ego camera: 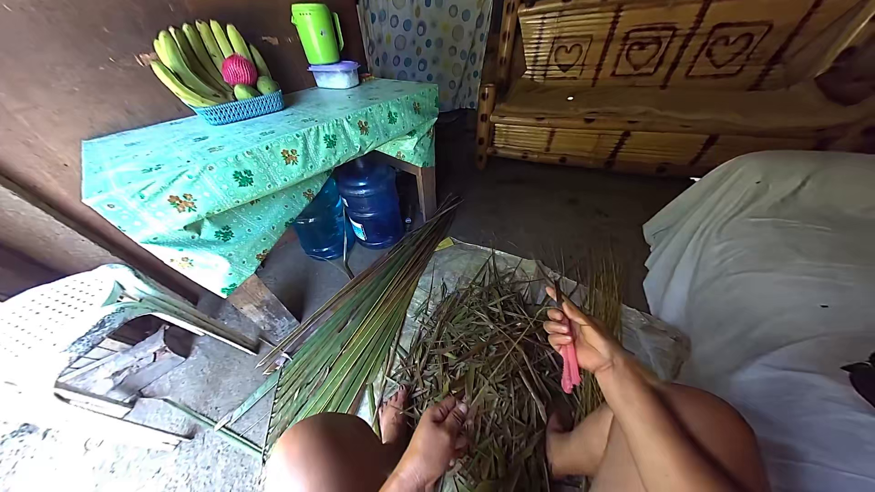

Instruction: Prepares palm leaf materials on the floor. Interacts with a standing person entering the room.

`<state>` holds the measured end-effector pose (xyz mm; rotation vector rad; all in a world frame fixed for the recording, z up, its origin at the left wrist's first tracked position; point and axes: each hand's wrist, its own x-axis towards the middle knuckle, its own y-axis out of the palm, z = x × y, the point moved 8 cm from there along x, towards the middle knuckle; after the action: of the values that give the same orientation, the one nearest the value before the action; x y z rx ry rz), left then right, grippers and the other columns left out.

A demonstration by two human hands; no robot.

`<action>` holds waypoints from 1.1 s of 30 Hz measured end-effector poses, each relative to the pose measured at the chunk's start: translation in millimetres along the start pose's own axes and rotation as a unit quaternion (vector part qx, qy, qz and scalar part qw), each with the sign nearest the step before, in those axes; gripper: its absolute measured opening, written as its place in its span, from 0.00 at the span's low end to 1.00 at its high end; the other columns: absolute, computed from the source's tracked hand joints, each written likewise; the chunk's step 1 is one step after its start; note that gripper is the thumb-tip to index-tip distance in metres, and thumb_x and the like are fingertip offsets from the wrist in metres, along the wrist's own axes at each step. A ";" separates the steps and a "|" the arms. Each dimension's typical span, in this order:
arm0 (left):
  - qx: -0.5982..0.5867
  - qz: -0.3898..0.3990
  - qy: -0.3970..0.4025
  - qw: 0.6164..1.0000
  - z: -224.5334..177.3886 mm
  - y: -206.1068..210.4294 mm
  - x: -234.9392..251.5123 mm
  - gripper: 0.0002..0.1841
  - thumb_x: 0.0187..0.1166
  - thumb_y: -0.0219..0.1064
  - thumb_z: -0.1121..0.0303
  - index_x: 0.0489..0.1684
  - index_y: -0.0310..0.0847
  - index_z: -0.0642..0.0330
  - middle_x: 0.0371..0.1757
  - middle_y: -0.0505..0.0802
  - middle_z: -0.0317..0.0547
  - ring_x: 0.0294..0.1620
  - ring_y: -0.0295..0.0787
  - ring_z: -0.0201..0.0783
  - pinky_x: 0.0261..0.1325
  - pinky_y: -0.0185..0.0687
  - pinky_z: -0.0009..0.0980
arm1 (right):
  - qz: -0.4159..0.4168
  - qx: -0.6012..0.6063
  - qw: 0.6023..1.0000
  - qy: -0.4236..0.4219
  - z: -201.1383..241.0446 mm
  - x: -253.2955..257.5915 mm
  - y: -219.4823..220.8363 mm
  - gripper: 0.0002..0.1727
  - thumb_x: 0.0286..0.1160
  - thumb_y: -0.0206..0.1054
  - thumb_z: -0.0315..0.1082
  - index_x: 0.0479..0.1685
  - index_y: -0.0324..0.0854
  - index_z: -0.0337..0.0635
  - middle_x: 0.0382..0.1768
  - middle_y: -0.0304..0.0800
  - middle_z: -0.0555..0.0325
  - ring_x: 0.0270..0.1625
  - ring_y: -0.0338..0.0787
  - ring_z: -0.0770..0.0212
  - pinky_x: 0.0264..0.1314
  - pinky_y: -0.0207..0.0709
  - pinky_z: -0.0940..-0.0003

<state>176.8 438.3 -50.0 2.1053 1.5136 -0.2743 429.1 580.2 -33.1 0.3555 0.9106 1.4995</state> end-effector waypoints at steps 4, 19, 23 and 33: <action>0.005 -0.021 -0.005 1.000 2.7 -9.5 1.6 0.13 0.94 0.47 0.69 0.36 0.74 0.55 0.14 0.69 0.28 0.10 0.59 0.21 0.14 0.57 0.17 | 0.080 0.070 0.994 -0.020 11.1 -5.2 10.5 0.28 0.92 0.32 0.42 0.69 0.75 0.39 0.16 0.76 0.68 0.13 0.76 0.75 0.14 0.71 0.83; 0.020 -0.021 -0.026 0.999 4.6 -11.0 0.4 0.13 0.94 0.48 0.68 0.36 0.74 0.56 0.14 0.70 0.28 0.10 0.59 0.21 0.14 0.58 0.17 | 0.090 -0.086 0.992 -0.001 14.3 -10.6 8.7 0.14 0.91 0.53 0.45 0.65 0.73 0.52 0.19 0.76 0.72 0.15 0.77 0.77 0.16 0.72 0.85; -0.017 0.028 -0.029 0.999 1.6 2.6 -1.7 0.14 0.94 0.46 0.68 0.35 0.74 0.54 0.13 0.67 0.26 0.09 0.56 0.19 0.12 0.54 0.15 | -0.133 -0.463 0.867 -0.130 27.4 -8.3 -8.5 0.17 0.91 0.52 0.28 0.70 0.78 0.34 0.24 0.75 0.64 0.19 0.72 0.75 0.20 0.67 0.81; -0.004 -0.063 0.024 0.998 -10.9 -10.1 6.4 0.13 0.95 0.46 0.68 0.39 0.73 0.59 0.17 0.78 0.34 0.13 0.73 0.26 0.18 0.74 0.20 | -0.082 -0.733 0.642 0.208 -26.7 -16.9 -25.5 0.27 0.92 0.55 0.43 0.84 0.67 0.38 0.53 0.87 0.36 0.43 0.87 0.47 0.53 0.80 0.49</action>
<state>168.2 451.7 -46.8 2.0267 1.6756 -0.2648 431.0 553.1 -63.3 -1.2846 -0.1976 1.6819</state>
